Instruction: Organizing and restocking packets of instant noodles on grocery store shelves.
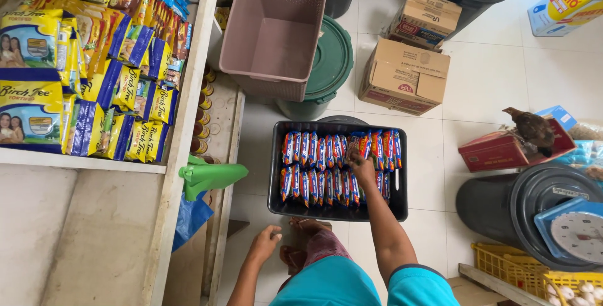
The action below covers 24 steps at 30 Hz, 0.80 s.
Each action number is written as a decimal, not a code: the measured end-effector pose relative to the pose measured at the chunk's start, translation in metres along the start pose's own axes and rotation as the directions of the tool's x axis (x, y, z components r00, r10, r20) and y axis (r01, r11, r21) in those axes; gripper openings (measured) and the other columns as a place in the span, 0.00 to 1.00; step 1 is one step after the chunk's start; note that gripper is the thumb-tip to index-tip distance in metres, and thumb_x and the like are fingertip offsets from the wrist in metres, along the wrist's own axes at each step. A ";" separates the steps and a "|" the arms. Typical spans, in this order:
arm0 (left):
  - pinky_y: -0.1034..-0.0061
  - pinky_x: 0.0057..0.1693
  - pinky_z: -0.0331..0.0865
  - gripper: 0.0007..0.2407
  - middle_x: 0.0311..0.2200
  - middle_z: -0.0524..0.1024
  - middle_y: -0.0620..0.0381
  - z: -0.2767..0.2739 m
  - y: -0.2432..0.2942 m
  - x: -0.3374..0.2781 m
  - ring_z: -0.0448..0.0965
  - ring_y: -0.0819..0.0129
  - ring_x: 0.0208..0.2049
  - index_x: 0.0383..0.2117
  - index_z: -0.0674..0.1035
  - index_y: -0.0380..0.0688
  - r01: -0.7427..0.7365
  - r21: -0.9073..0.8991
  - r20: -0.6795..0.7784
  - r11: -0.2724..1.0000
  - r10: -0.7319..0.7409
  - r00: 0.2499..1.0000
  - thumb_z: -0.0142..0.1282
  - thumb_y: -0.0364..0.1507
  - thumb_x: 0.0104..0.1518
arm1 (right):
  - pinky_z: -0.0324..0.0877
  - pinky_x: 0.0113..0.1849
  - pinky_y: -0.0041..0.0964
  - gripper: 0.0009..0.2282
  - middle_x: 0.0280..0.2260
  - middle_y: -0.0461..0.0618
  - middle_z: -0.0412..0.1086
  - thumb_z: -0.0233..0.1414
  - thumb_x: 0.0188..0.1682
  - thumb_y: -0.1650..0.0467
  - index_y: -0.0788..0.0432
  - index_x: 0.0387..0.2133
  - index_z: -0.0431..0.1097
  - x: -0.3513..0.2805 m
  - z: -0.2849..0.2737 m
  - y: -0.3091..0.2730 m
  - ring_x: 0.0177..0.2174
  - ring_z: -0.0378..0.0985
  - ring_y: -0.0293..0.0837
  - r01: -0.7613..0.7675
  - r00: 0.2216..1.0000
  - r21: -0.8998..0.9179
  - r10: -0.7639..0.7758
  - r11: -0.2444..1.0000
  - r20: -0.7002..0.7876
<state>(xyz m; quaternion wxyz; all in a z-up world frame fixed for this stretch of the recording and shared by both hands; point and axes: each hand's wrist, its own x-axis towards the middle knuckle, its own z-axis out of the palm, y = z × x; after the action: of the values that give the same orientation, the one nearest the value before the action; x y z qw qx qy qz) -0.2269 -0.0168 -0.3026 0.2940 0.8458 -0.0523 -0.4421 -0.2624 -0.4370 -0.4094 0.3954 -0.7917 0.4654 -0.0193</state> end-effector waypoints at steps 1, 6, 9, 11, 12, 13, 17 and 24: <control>0.65 0.55 0.74 0.15 0.42 0.83 0.51 0.000 0.001 0.000 0.83 0.59 0.47 0.52 0.79 0.50 0.002 -0.002 -0.003 1.000 -0.002 1.000 0.57 0.34 0.59 | 0.69 0.51 0.49 0.17 0.50 0.63 0.66 0.63 0.44 0.64 0.45 0.49 0.77 -0.001 0.002 0.000 0.48 0.74 0.61 0.002 1.000 0.000 -0.002 1.000 0.003; 0.64 0.54 0.74 0.15 0.43 0.83 0.52 -0.001 0.004 0.001 0.82 0.60 0.47 0.53 0.78 0.50 -0.021 0.007 0.017 1.000 0.021 1.000 0.56 0.34 0.60 | 0.68 0.51 0.51 0.16 0.52 0.64 0.67 0.61 0.46 0.63 0.47 0.49 0.78 -0.031 0.006 -0.007 0.50 0.73 0.62 0.065 0.987 -0.001 -0.064 0.998 -0.149; 0.65 0.52 0.76 0.16 0.45 0.82 0.54 -0.013 0.030 -0.013 0.84 0.58 0.42 0.55 0.77 0.51 0.062 -0.108 0.064 0.992 -0.055 0.996 0.55 0.35 0.60 | 0.69 0.51 0.48 0.15 0.49 0.66 0.69 0.60 0.45 0.67 0.49 0.48 0.81 -0.067 0.007 -0.007 0.47 0.75 0.59 0.189 0.977 0.100 -0.178 0.977 -0.114; 0.65 0.51 0.77 0.17 0.46 0.81 0.54 -0.004 0.007 0.011 0.83 0.63 0.44 0.54 0.77 0.49 -0.056 -0.230 0.041 0.972 0.067 0.997 0.58 0.36 0.59 | 0.71 0.46 0.44 0.12 0.43 0.63 0.73 0.58 0.47 0.68 0.56 0.44 0.80 -0.097 0.003 -0.016 0.42 0.78 0.53 0.117 0.990 0.202 -0.129 0.972 0.050; 0.66 0.51 0.79 0.18 0.47 0.81 0.55 0.002 -0.005 0.022 0.82 0.67 0.46 0.54 0.77 0.48 -0.172 -0.348 0.007 0.922 0.186 0.983 0.60 0.37 0.58 | 0.74 0.42 0.41 0.10 0.37 0.60 0.77 0.56 0.49 0.70 0.62 0.41 0.80 -0.113 -0.001 -0.019 0.37 0.80 0.47 0.030 0.971 0.284 -0.095 0.958 0.218; 0.66 0.51 0.79 0.18 0.47 0.81 0.55 -0.003 0.004 0.021 0.82 0.67 0.46 0.54 0.77 0.48 -0.172 -0.349 0.006 0.921 0.186 0.983 0.60 0.37 0.58 | 0.74 0.42 0.41 0.10 0.37 0.60 0.77 0.56 0.49 0.70 0.62 0.41 0.80 -0.130 -0.012 -0.032 0.37 0.80 0.47 0.031 0.971 0.284 -0.096 0.958 0.218; 0.67 0.48 0.75 0.24 0.48 0.78 0.57 -0.030 0.054 0.007 0.81 0.65 0.43 0.60 0.71 0.54 -0.078 -0.611 -0.001 0.788 0.097 0.995 0.60 0.40 0.56 | 0.75 0.43 0.36 0.11 0.38 0.52 0.77 0.54 0.46 0.76 0.61 0.38 0.82 -0.184 -0.056 -0.088 0.38 0.79 0.40 0.022 0.792 0.570 -0.363 0.821 0.491; 0.70 0.45 0.71 0.19 0.41 0.81 0.61 -0.042 0.093 -0.029 0.80 0.75 0.40 0.51 0.79 0.47 -0.064 -0.637 0.121 0.768 0.182 0.976 0.65 0.36 0.53 | 0.74 0.46 0.34 0.17 0.42 0.46 0.77 0.59 0.44 0.77 0.56 0.48 0.76 -0.214 -0.079 -0.140 0.42 0.77 0.37 0.004 0.606 0.583 -0.465 0.813 0.645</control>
<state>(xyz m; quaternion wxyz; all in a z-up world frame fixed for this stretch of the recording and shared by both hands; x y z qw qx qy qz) -0.1958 -0.0644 -0.2134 0.5825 0.6509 0.0173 -0.4865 -0.3141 -0.2889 -0.1932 0.7476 -0.6396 0.1162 0.1359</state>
